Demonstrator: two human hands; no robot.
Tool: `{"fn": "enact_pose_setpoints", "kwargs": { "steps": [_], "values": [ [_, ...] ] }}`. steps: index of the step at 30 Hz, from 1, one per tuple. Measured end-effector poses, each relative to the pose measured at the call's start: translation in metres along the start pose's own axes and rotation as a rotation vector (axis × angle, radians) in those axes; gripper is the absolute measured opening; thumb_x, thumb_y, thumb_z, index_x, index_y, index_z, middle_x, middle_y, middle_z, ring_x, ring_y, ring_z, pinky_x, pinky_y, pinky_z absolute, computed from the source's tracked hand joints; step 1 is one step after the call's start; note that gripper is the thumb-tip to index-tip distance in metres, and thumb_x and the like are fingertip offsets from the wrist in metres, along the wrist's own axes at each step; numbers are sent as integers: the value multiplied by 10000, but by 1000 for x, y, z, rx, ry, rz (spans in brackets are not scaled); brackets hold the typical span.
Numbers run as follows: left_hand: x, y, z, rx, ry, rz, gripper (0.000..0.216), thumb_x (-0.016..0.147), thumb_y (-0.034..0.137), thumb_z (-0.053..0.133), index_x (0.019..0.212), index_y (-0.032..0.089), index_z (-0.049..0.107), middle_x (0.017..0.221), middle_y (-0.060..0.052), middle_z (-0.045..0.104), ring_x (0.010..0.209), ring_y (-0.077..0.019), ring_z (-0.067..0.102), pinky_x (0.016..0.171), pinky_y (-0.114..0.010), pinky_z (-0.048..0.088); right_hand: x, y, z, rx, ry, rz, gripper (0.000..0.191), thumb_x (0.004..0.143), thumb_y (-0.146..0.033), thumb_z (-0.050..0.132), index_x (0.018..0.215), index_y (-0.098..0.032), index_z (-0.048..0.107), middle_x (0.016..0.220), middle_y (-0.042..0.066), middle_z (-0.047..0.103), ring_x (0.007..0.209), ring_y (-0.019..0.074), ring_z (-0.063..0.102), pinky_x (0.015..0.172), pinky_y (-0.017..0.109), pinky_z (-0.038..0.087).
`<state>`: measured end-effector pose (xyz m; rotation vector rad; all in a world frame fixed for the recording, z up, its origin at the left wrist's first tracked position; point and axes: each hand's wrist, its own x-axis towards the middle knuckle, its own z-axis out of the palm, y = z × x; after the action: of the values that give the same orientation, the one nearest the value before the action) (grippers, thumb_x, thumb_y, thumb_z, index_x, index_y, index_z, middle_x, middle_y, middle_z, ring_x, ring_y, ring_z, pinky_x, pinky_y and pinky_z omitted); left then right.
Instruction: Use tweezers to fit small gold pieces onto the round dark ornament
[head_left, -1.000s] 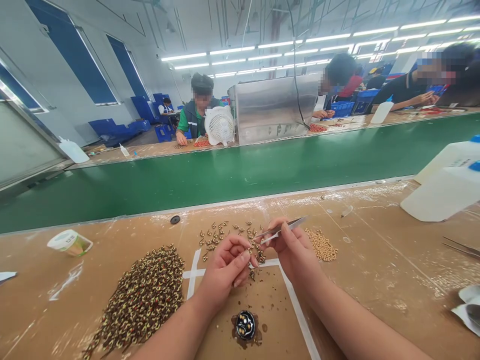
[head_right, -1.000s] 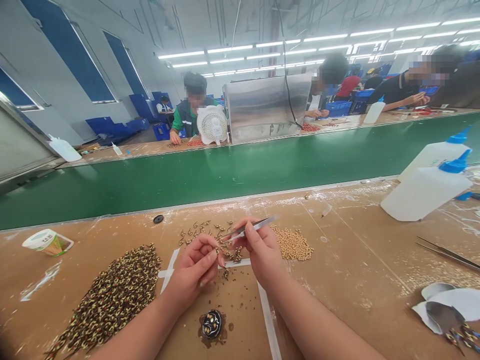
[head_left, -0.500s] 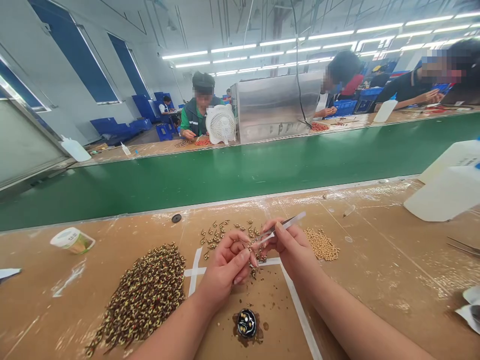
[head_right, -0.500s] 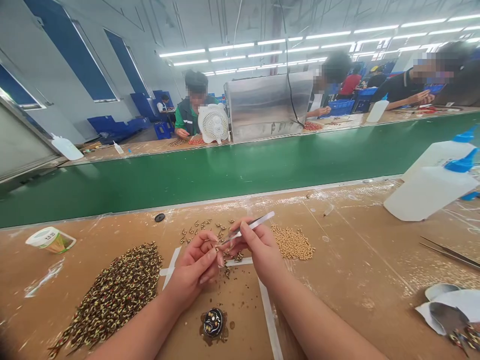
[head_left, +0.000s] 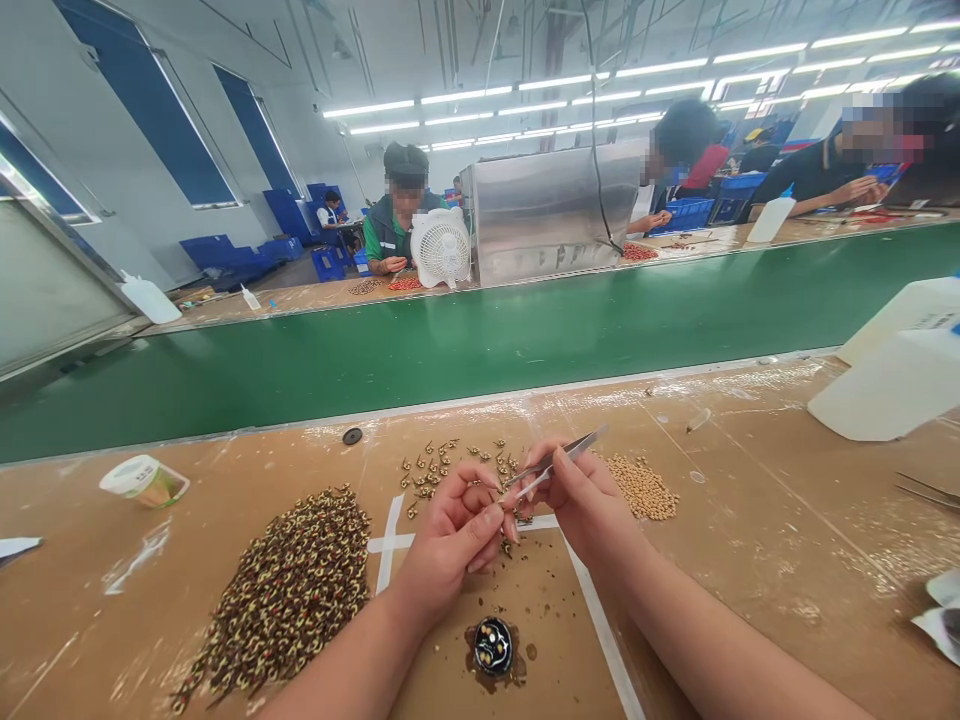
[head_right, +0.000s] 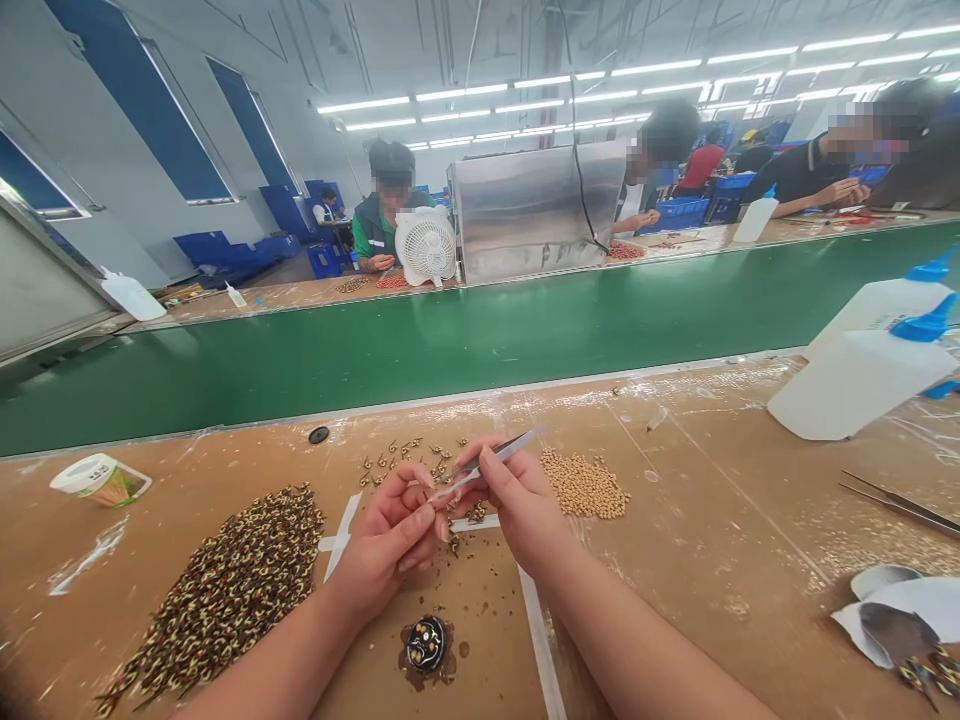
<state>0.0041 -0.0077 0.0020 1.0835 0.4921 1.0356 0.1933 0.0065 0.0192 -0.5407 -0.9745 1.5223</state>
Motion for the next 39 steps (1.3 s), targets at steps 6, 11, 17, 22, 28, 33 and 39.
{"fn": "enact_pose_setpoints", "kwargs": {
  "steps": [6, 11, 17, 22, 28, 33, 39],
  "values": [
    [-1, 3, -2, -144, -97, 31, 150, 1058, 263, 664, 1192, 302, 609, 862, 45, 738, 415, -1, 222, 434, -103, 303, 6, 4, -8, -7, 143, -1, 417, 934, -601, 794, 950, -195, 705, 736, 24, 725, 682, 185, 767, 609, 251, 568],
    [-2, 6, -2, -230, -206, 30, 93, 1067, 241, 651, 1156, 268, 647, 862, 35, 738, 411, 13, 189, 443, -92, 326, 9, 4, -12, 25, 175, -3, 417, 920, -587, 811, 953, -185, 703, 676, -3, 684, 546, 142, 687, 535, 230, 507],
    [-4, 6, 1, -248, -265, 11, 74, 1068, 254, 658, 1138, 240, 642, 850, 18, 741, 407, 14, 208, 448, -94, 357, 11, 2, -9, 66, 197, -11, 466, 844, -604, 874, 911, -172, 711, 657, -15, 663, 467, 115, 619, 475, 223, 469],
    [-5, 4, 0, -234, -273, 16, 56, 1069, 265, 660, 1104, 232, 631, 856, 10, 755, 392, 17, 223, 449, -104, 369, 9, 1, -6, 157, 156, 21, 446, 850, -579, 887, 951, -187, 701, 702, -20, 683, 553, 127, 718, 478, 177, 490],
    [-7, 2, -3, -219, -293, 17, 84, 1068, 278, 663, 1077, 216, 607, 825, 3, 753, 372, 15, 208, 419, -108, 313, 0, 18, 9, 354, 13, 270, 437, 881, -573, 868, 1077, -230, 681, 918, -15, 731, 792, 154, 828, 533, 152, 563],
    [-4, 21, -9, -144, -127, 132, 113, 1057, 321, 678, 1061, 222, 623, 764, 40, 720, 354, 12, 186, 405, -123, 269, 6, 26, 9, 287, 75, 307, 520, 830, -619, 889, 1045, -197, 673, 860, -8, 712, 680, 160, 804, 533, 185, 578],
    [41, 59, -14, 537, 338, -46, 316, 997, 492, 703, 1086, 197, 633, 894, -35, 782, 424, -37, 342, 455, -187, 314, 28, -4, -21, 49, 364, -58, 556, 814, -670, 858, 1002, -187, 653, 772, -20, 649, 520, 111, 622, 444, 204, 426]
  ]
}}
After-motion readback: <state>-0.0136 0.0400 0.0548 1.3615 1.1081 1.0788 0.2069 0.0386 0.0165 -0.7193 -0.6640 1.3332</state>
